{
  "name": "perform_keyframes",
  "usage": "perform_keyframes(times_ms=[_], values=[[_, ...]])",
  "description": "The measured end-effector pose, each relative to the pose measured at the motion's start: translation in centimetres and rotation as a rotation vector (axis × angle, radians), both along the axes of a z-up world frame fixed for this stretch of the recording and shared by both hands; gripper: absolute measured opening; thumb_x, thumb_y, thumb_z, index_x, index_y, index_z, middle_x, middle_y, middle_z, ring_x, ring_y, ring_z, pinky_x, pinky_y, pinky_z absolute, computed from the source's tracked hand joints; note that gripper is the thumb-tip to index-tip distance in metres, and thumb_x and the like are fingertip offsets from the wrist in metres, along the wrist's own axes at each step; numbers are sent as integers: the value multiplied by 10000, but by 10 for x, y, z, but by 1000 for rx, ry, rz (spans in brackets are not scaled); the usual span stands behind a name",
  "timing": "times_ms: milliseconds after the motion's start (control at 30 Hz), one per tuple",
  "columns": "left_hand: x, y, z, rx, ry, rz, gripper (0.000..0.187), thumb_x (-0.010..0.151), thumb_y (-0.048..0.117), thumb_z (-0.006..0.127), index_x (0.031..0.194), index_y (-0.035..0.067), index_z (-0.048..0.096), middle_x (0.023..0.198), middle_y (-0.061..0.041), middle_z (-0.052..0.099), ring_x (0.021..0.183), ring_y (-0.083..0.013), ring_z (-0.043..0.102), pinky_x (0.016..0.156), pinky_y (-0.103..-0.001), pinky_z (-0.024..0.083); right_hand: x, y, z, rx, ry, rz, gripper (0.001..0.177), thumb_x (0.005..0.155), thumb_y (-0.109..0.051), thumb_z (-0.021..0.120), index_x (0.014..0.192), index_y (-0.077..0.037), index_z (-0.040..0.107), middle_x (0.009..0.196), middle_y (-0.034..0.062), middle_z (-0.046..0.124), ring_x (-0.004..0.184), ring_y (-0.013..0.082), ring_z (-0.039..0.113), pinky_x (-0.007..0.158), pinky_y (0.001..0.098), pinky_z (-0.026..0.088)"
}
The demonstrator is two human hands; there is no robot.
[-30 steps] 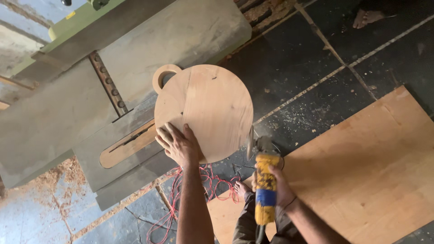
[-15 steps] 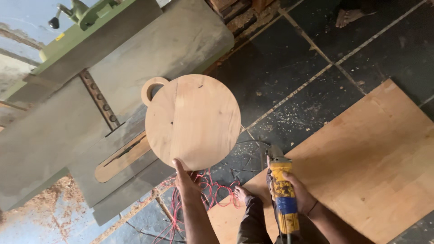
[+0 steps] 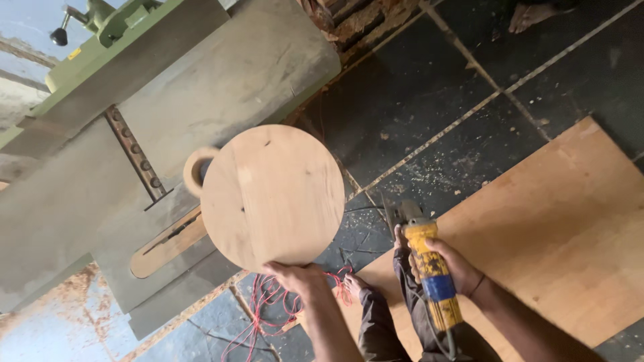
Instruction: The person sands a circular wooden board and a wooden block using an angle grinder. They move the grinder along the edges and over the flat surfaces of the board while it rests on the floor, and then sand the sides of the smaller block.
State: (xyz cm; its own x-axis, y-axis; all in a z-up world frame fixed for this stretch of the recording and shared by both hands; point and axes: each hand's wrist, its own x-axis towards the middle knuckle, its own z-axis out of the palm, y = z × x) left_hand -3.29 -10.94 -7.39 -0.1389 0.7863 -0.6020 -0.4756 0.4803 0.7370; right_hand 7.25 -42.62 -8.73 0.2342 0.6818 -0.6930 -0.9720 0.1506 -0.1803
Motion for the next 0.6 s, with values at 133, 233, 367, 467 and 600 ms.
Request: perform_keyframes(times_ms=[133,233,367,467,600], values=[[14,-41,-12,104,-136,-72,808,984,640,435,1563,88,324,1595,-116,412,1457,-323,422,1187,-490,391,39,16,6,116,-36,47,528,879,-392,660,1263,-41,572,905,119,691,735,211,713,654,389,628],[7,-57,-11,28,-194,-228,805,951,674,393,1550,136,359,1560,-112,448,1377,-323,450,1084,-497,435,70,32,8,143,-107,97,567,867,-435,670,1238,-18,569,919,141,701,739,222,715,658,388,631],[-29,-25,9,-144,67,-272,776,953,667,468,1487,104,459,1496,-149,522,1233,-324,562,949,-493,497,107,56,4,63,-6,178,577,848,-468,670,1190,-15,569,909,142,697,748,233,725,677,387,640],[-45,19,22,-130,266,-298,718,922,605,530,1477,156,456,1440,-132,517,1197,-316,576,947,-505,497,129,72,0,72,-69,257,580,855,-497,663,1172,-18,580,897,133,707,716,223,723,634,382,628],[-52,64,27,-293,412,-412,714,936,592,612,1449,110,488,1336,-185,539,1172,-340,576,912,-540,533,148,95,-6,55,-185,338,588,865,-516,652,1140,1,593,858,147,713,669,226,722,595,383,623]])
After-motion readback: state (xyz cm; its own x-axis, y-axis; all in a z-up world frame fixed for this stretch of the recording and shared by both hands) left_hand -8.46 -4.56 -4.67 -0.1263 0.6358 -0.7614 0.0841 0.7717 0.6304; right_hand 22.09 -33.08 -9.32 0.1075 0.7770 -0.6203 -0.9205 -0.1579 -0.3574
